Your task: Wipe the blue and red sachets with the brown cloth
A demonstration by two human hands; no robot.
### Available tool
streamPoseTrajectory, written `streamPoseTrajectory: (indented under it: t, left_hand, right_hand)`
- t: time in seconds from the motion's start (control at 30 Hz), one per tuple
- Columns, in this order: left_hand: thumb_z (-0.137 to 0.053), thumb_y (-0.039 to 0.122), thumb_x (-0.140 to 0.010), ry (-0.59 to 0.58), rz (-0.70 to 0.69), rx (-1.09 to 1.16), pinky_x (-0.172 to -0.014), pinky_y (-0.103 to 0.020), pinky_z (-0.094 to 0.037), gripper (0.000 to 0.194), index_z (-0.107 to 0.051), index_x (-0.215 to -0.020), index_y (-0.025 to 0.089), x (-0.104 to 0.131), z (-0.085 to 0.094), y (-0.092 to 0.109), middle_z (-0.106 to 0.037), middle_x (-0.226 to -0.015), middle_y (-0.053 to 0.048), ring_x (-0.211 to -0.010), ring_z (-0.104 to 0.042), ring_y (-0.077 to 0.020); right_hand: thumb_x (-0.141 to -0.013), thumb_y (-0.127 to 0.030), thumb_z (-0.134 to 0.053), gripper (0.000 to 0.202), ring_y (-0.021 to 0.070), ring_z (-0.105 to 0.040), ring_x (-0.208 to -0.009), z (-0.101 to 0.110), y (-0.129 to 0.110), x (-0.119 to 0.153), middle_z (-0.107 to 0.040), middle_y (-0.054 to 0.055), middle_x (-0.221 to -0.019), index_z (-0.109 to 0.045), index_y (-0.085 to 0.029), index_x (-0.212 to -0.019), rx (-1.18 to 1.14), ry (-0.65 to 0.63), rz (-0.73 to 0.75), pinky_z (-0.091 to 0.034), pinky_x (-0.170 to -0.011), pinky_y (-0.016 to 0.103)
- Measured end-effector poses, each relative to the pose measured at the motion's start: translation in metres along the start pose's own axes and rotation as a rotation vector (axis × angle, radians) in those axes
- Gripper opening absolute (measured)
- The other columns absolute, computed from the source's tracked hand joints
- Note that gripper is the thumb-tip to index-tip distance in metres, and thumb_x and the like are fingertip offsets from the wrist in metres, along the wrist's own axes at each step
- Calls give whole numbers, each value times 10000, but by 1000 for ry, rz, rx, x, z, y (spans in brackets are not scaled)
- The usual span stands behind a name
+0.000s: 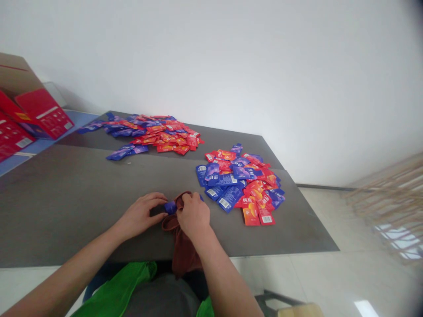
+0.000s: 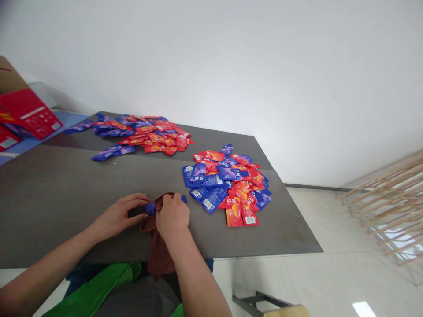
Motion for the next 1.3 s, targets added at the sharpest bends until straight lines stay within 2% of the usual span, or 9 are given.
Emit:
streamPoseTrajectory:
  t: [0.3,0.5,0.6,0.77,0.83,0.9,1.03,1.17,1.3]
  left_hand:
    - [-646,516,-849,-14,-8,24,-1061,-422,-453,364,-717,-1084,247,-5,2,6,-678,-1220,-63,-1189,-591,-269]
    - [-637,450,-845,6,-6,52,-1037,-415,-456,297,-712,-1038,237,-12,-2,17,-681,-1213,-62,-1168,-599,-267]
    - [-625,492,-857,-5,2,32,-1049,-426,-440,340,-700,-1069,237,-13,-6,17,-675,-1229,-64,-1197,-585,-275]
    - [-645,522,-847,-15,6,-3,-1070,-454,-418,389,-668,-1117,243,-12,-8,16,-672,-1246,-65,-1243,-559,-295]
    - [-639,502,-853,-18,-5,-7,-1069,-454,-422,368,-663,-1116,245,-11,-8,16,-665,-1263,-64,-1245,-560,-294]
    - [-622,446,-862,-7,-16,7,-1062,-442,-434,348,-652,-1144,244,-10,-8,17,-662,-1272,-67,-1232,-572,-288]
    - [-578,288,-825,59,21,-7,-1060,-445,-444,449,-597,-1262,188,-8,-6,10,-641,-1304,-123,-1219,-585,-298]
    - [-575,350,-877,-14,-17,-55,-1081,-445,-420,312,-655,-1146,214,-9,-12,15,-633,-1324,-96,-1261,-556,-285]
    - [-607,488,-878,-26,-4,-52,-1064,-459,-423,374,-657,-1146,232,-11,-9,18,-657,-1282,-75,-1262,-551,-297]
  right_hand:
    - [-927,-387,-548,175,184,-646,-870,2,0,2,-590,36,-1065,-613,-262,-1031,-21,-27,22,-464,-706,278]
    - [-948,-336,-525,168,174,-616,-917,8,-24,11,-585,27,-1079,-627,-290,-1074,44,-39,257,-469,-731,263]
    - [-943,-294,-532,158,175,-619,-909,12,-5,2,-591,42,-1083,-647,-277,-1050,132,-71,250,-464,-713,260]
    - [-958,-261,-501,173,197,-628,-873,36,43,-13,-598,72,-1052,-662,-239,-1016,221,-24,-9,-459,-687,284]
    - [-956,-267,-503,163,201,-615,-900,46,30,-7,-594,71,-1063,-649,-242,-1024,185,46,10,-457,-696,285]
    - [-961,-305,-506,161,195,-599,-932,47,-3,3,-590,61,-1087,-638,-261,-1042,120,75,141,-458,-714,278]
    - [-978,-357,-483,190,180,-592,-935,21,-59,19,-598,30,-1094,-643,-285,-1052,56,-27,415,-472,-749,278]
    - [-978,-367,-497,203,182,-601,-935,6,-22,3,-602,46,-1078,-661,-268,-1046,89,-51,248,-476,-750,272]
    - [-971,-238,-483,205,203,-617,-920,26,37,-10,-599,89,-1077,-683,-227,-1012,209,-26,-24,-473,-708,283]
Point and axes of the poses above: each hand's wrist, its own x-axis away from the middle knuckle, its own z-axis out of the back of the hand, y = z × x, the point moved 9 cm from there along -x, towards the middle knuckle
